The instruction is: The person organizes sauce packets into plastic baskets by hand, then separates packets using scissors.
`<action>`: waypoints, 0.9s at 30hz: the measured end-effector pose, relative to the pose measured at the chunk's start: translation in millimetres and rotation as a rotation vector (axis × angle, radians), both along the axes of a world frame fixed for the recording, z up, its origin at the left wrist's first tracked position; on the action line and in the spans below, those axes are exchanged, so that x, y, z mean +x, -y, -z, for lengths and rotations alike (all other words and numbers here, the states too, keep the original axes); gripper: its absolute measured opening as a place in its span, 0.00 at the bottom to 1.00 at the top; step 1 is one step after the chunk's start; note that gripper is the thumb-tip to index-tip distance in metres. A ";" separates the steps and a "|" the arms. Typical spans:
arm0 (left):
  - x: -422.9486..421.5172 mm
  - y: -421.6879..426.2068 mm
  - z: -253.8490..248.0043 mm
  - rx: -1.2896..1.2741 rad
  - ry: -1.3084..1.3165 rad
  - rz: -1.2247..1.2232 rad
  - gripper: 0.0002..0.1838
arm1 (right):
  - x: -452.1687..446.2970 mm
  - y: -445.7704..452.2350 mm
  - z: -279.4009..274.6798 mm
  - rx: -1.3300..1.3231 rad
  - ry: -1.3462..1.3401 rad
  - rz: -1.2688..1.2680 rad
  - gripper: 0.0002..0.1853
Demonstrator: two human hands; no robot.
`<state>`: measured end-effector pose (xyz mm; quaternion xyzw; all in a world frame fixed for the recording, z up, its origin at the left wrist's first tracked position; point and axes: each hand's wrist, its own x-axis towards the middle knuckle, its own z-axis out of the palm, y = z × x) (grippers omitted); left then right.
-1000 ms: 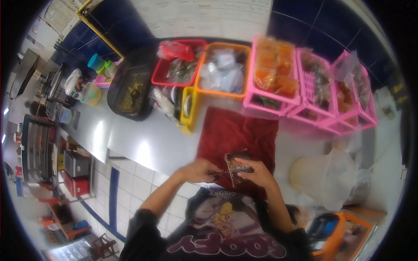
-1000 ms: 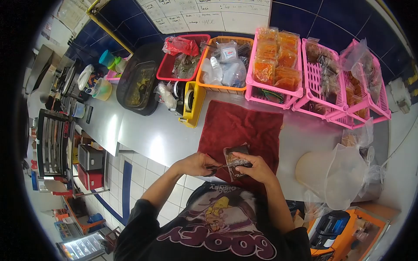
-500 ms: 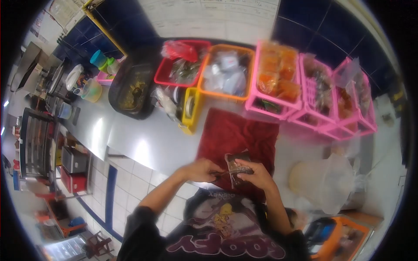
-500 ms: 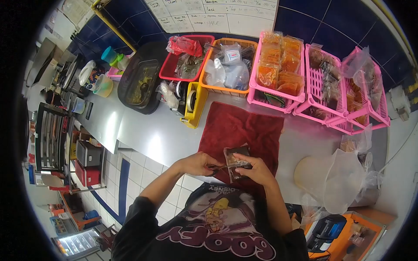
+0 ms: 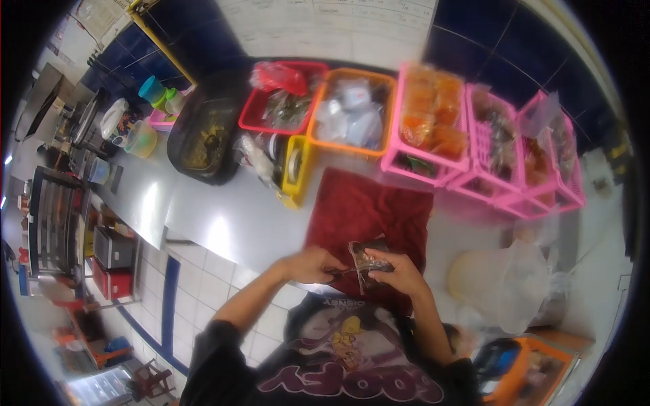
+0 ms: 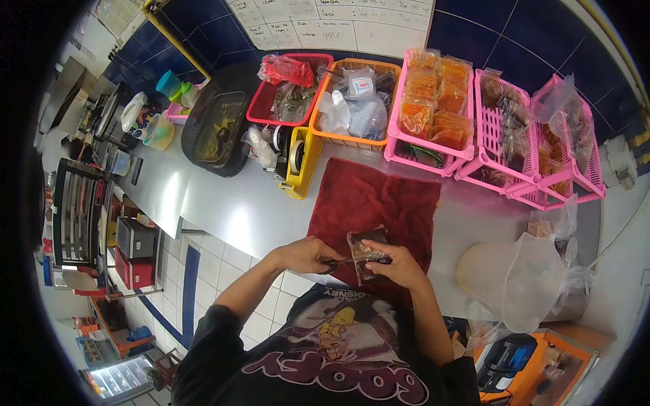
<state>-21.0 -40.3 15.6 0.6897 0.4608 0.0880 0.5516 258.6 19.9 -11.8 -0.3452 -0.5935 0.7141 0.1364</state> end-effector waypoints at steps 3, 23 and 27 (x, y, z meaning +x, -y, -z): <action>1.4 2.1 5.2 -0.005 0.019 -0.001 0.25 | 0.4 0.7 -7.4 -0.110 0.029 -0.015 0.32; 9.5 -6.7 6.4 -0.193 0.149 -0.026 0.25 | 2.6 -1.5 -5.4 -0.034 0.008 -0.072 0.33; 13.8 -4.5 10.5 -0.214 0.293 -0.059 0.25 | -0.1 -0.9 -9.6 -0.084 0.012 -0.076 0.34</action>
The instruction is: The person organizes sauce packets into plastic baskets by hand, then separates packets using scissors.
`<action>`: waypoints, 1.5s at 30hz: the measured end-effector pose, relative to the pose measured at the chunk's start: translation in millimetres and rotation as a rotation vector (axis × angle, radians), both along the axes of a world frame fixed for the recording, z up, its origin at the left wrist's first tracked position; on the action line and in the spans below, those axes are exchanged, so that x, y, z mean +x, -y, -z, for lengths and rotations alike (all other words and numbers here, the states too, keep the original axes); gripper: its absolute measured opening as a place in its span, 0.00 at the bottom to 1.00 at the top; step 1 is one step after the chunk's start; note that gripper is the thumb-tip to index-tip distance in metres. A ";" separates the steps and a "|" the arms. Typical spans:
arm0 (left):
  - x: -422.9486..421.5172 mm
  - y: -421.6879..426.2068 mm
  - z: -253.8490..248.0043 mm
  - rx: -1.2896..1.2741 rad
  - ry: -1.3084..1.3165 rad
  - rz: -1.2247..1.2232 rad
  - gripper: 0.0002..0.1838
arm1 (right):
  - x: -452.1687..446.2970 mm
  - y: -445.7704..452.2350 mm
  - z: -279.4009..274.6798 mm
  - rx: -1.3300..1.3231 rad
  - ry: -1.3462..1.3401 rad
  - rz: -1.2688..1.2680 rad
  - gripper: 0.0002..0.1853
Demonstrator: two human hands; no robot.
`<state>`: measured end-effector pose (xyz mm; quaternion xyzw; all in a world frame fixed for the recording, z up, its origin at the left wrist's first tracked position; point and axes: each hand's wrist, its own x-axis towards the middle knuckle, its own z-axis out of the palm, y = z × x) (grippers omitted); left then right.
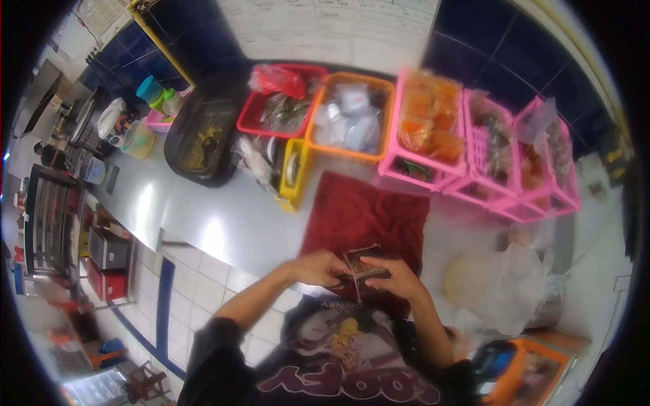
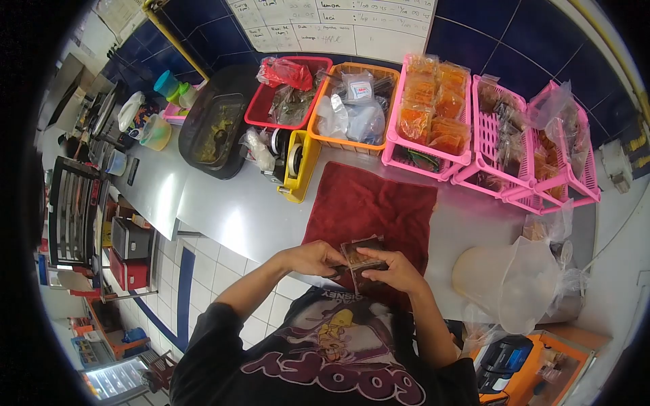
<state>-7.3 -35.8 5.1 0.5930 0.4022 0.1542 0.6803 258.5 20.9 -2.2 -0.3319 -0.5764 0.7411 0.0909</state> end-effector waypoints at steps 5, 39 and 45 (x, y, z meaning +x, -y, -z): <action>-0.9 5.2 15.0 -0.023 -0.002 -0.009 0.23 | 2.8 -0.1 -2.0 0.041 -0.010 -0.022 0.34; 15.3 -15.5 7.4 -0.095 -0.112 0.086 0.16 | -3.2 -3.4 7.2 -0.216 -0.037 -0.048 0.42; 13.7 -24.0 38.0 0.274 0.202 -0.047 0.23 | -24.7 -11.9 16.9 -0.160 -0.089 0.020 0.47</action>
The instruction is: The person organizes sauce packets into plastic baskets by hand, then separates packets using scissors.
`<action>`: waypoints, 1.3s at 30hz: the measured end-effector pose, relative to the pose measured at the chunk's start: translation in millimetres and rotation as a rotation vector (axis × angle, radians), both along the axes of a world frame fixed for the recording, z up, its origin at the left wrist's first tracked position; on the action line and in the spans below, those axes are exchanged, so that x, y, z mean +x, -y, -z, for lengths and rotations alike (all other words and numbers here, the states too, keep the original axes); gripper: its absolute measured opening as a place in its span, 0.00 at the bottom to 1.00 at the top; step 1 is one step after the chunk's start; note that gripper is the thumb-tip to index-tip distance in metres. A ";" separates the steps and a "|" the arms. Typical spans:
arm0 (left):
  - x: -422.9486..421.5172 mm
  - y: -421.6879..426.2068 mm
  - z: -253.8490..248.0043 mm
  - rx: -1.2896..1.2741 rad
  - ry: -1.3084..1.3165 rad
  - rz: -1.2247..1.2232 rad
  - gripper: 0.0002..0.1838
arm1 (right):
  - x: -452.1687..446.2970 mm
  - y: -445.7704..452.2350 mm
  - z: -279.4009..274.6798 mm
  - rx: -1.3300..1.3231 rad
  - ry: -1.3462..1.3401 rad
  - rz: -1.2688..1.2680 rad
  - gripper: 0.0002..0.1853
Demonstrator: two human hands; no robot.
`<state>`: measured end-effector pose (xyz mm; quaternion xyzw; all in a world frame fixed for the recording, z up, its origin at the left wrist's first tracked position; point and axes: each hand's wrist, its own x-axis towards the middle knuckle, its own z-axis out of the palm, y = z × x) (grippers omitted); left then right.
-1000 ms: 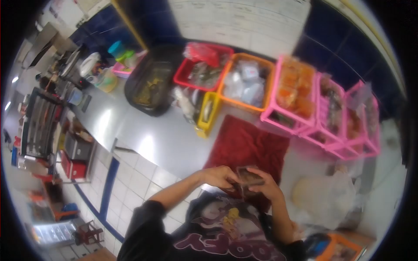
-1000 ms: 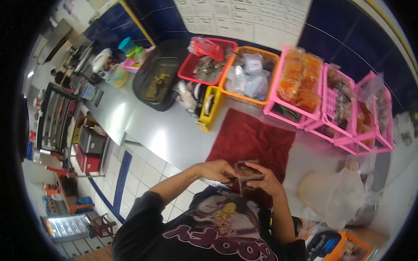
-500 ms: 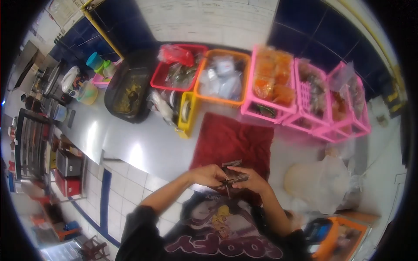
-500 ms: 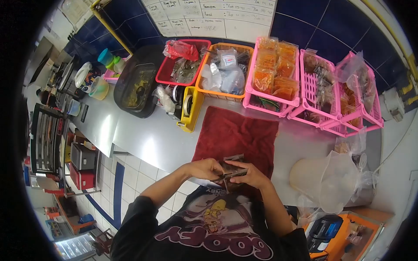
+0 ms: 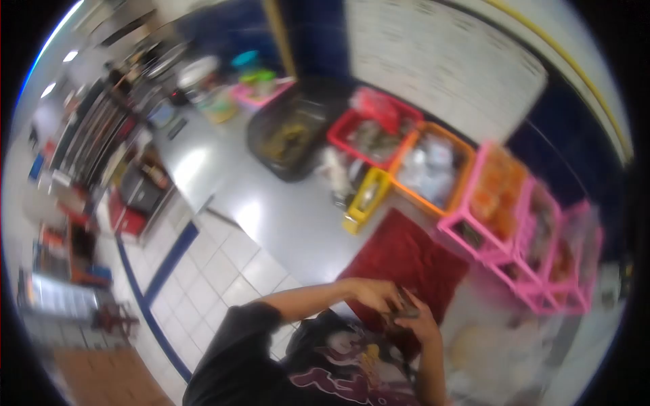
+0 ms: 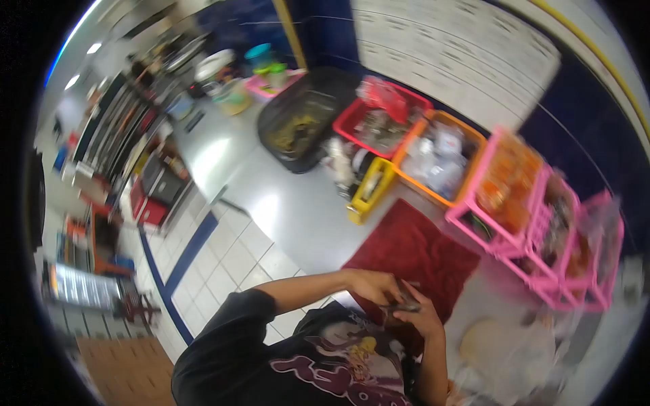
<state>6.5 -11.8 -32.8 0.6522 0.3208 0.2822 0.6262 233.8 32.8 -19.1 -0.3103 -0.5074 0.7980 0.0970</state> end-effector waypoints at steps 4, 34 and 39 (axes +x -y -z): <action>12.7 3.3 15.5 0.061 -0.039 -0.008 0.21 | 3.5 8.8 11.1 -0.034 -0.098 0.034 0.51; -5.1 -27.5 -62.8 -0.361 0.420 -0.789 0.22 | -14.8 8.8 -66.1 0.226 -0.227 0.461 0.47; 30.3 -18.4 -60.3 -0.345 0.427 -0.980 0.21 | 5.0 4.3 -38.8 0.282 -0.139 0.489 0.41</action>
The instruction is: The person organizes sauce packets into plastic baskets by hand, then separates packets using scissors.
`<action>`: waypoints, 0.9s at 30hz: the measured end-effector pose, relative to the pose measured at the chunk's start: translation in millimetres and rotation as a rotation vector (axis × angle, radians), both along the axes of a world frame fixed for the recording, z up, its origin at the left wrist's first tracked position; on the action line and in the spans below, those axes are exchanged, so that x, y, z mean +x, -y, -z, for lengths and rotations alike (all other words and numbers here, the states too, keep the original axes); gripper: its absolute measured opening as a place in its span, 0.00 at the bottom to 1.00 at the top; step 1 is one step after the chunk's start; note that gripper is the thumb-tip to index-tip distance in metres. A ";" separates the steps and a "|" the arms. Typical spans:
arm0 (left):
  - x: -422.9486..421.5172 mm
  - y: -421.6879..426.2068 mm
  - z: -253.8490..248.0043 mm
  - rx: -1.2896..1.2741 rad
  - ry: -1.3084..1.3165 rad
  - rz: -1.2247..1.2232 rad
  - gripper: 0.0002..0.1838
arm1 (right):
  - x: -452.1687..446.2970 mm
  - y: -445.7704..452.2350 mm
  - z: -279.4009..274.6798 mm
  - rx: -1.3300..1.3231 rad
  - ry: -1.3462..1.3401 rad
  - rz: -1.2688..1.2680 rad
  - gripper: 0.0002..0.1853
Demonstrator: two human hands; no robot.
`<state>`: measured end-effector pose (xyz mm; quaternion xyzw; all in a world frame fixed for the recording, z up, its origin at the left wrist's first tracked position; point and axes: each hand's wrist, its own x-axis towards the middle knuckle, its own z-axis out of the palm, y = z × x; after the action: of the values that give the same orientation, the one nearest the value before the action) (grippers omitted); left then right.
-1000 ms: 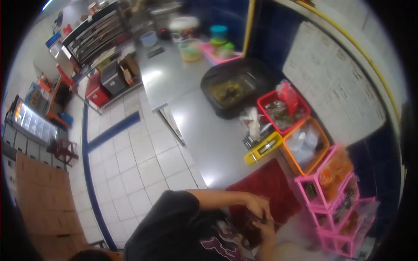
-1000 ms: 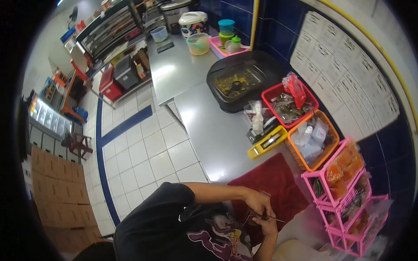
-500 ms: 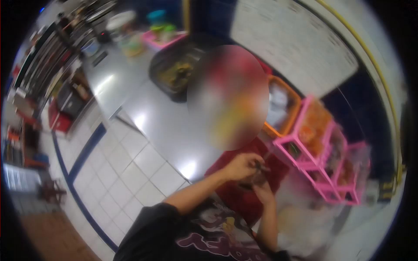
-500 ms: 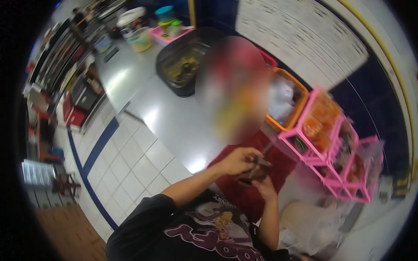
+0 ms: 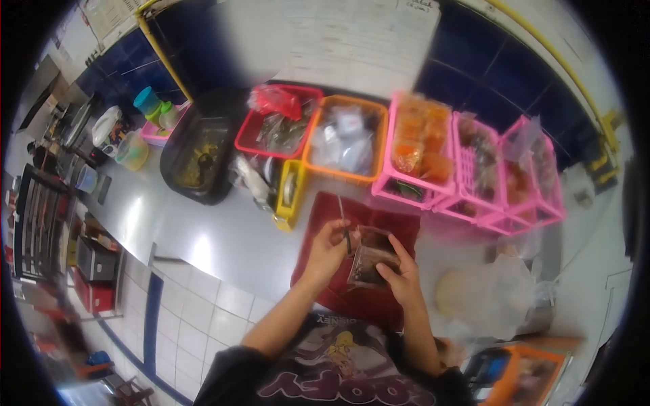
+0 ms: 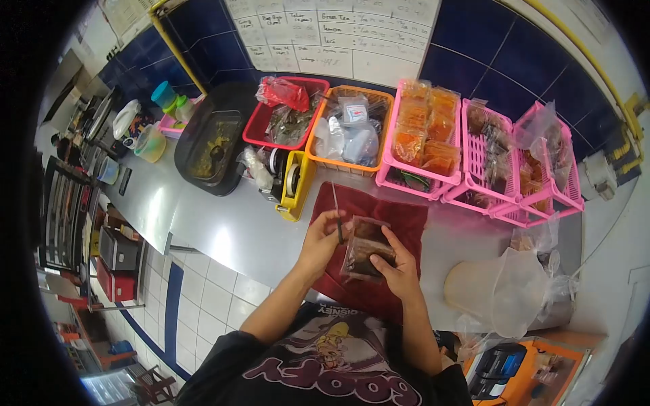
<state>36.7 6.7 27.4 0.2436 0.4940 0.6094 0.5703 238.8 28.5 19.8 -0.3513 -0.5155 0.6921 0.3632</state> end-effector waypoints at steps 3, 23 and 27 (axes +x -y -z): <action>15.3 21.9 10.1 -0.090 0.023 -0.059 0.18 | -0.8 -2.2 2.7 0.037 0.015 0.054 0.38; 44.5 48.9 15.1 0.066 -0.575 -0.250 0.20 | -8.5 18.2 14.8 -0.053 -0.047 0.139 0.40; 46.4 50.9 28.6 -0.030 -0.187 -0.087 0.21 | -9.4 24.8 7.0 -0.052 -0.086 0.174 0.41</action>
<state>83.2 -44.3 -1.2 0.2693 0.5644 0.6006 0.4982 229.4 3.7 12.7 -0.3739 -0.4487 0.6855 0.4346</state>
